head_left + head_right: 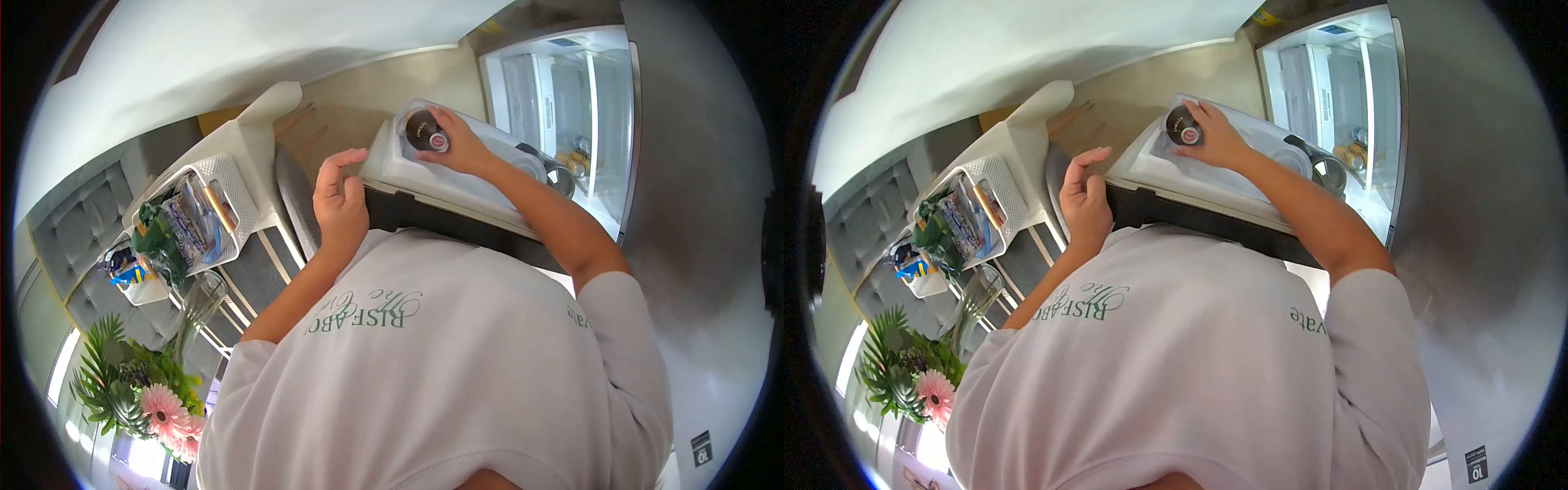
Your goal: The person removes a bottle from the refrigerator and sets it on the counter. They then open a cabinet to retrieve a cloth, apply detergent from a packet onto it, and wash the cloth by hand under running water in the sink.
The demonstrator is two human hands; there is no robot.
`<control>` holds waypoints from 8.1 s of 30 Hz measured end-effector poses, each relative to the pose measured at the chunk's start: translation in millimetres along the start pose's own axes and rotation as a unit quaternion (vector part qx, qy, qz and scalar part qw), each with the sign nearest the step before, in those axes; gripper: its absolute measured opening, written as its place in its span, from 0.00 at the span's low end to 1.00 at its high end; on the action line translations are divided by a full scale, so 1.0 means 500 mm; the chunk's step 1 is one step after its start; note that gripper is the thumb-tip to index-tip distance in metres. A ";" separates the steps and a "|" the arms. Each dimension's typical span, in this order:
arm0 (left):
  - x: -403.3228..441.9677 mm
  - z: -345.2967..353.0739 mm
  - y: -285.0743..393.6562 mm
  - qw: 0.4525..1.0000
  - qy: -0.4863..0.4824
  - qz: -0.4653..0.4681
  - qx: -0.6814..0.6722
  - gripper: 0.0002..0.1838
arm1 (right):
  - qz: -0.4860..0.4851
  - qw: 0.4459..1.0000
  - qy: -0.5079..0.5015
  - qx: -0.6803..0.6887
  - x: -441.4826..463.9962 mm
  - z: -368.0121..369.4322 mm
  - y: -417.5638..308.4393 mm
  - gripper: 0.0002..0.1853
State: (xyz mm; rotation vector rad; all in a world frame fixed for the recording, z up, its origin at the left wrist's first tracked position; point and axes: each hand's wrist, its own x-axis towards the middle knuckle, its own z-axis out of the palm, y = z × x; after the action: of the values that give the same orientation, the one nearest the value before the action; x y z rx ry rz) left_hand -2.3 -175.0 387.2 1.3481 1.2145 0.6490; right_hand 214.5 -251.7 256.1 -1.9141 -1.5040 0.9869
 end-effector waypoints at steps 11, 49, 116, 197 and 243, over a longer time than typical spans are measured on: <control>0.011 -0.005 -0.012 0.994 0.019 0.098 0.054 0.16 | 0.001 0.991 0.100 0.088 0.044 0.023 -0.005 0.15; 0.008 -0.005 -0.005 0.993 0.034 0.107 0.022 0.15 | 0.352 0.916 -0.020 0.192 0.122 -0.307 -0.118 0.22; 0.056 0.009 0.032 0.996 -0.090 0.010 0.026 0.12 | -0.137 0.953 0.270 0.024 -0.241 -0.475 -0.397 0.05; 0.163 0.641 0.418 0.971 -0.069 0.206 -0.099 0.34 | 0.357 0.217 0.823 -0.384 -1.591 -0.280 -0.116 0.33; 0.178 -0.125 0.314 0.610 -0.612 0.438 -0.248 0.48 | 0.086 0.519 0.848 0.059 -0.835 -0.655 -0.960 0.28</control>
State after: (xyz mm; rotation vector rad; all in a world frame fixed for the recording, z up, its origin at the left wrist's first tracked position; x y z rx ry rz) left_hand 12.3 -41.5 523.0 1.3539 -0.7926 0.4381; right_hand 137.5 -517.2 916.4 -1.6299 0.0243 -0.8180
